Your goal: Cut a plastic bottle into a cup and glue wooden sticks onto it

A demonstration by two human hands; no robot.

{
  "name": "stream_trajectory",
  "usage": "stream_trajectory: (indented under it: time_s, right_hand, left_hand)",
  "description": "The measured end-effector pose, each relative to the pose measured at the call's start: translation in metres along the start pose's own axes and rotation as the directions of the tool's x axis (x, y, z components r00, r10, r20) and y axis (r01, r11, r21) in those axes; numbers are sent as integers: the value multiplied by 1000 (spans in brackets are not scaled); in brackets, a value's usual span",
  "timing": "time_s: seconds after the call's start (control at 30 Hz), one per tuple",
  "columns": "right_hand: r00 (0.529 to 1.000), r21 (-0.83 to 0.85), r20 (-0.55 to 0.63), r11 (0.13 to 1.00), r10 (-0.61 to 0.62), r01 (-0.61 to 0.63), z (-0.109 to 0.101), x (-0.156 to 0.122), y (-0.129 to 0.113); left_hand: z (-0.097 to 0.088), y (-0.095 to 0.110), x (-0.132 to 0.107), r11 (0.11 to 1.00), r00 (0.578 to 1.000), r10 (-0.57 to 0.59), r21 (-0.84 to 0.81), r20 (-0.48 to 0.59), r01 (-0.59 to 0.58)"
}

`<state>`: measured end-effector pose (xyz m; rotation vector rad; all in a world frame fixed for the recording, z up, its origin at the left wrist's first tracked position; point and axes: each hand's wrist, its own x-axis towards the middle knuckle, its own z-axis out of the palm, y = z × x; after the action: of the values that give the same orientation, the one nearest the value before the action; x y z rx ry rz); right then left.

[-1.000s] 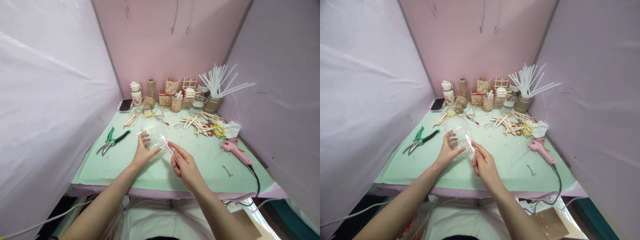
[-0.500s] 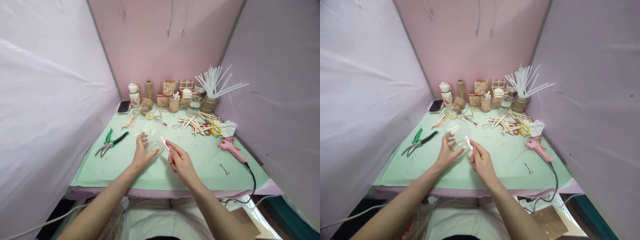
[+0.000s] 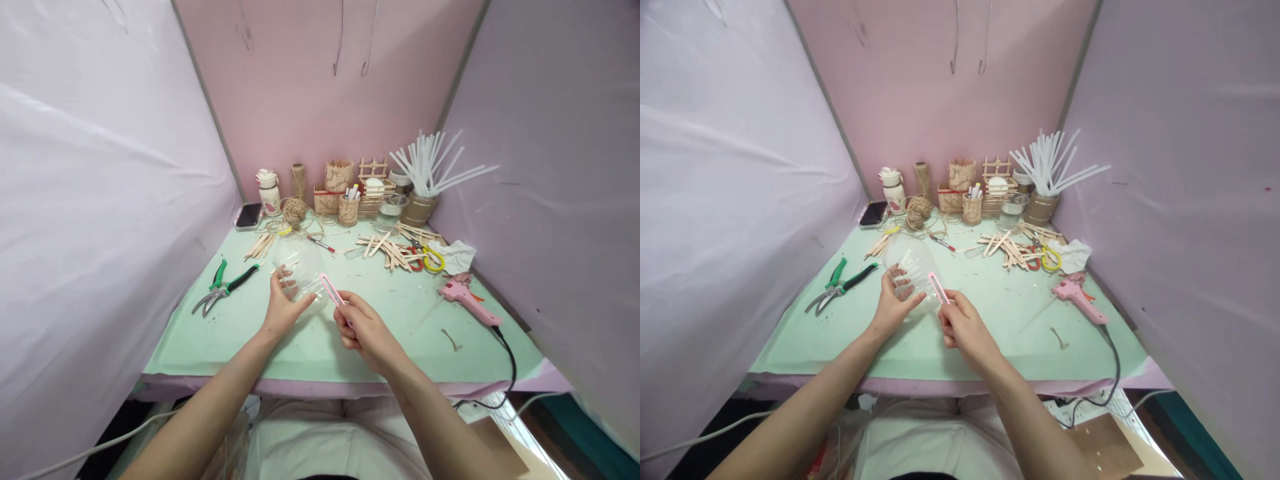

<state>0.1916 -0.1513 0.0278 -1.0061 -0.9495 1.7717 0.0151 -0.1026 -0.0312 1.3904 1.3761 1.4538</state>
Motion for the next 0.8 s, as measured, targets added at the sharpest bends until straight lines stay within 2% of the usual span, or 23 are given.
stream_trajectory:
  time_s: [0.1, 0.17, 0.33, 0.57, 0.7, 0.8]
  right_hand:
    - [993, 29, 117, 999, -25, 22, -4, -4, 3]
    - [990, 18, 135, 999, -39, 37, -7, -3, 7]
    - [999, -35, 25, 999, -40, 41, -10, -2, 16]
    - [998, -56, -7, 997, -61, 61, -6, -2, 19]
    - [998, -64, -23, 996, -62, 60, -5, -1, 18]
    - [998, -112, -38, 992, -59, 54, -5, 1, 19]
  left_hand:
    - [-1, -1, 1, 1000, 1000, 6, -24, 9, -6]
    - [-1, -2, 1, 998, 1000, 19, -53, 24, -18]
    - [-2, -3, 1, 993, 997, 67, -104, 50, -62]
    - [-3, -5, 1, 990, 995, 92, -107, 44, -87]
    - [-2, -5, -1, 993, 994, 109, -37, 30, -108]
    - [-1, -3, -3, 985, 990, 142, 102, -26, -138]
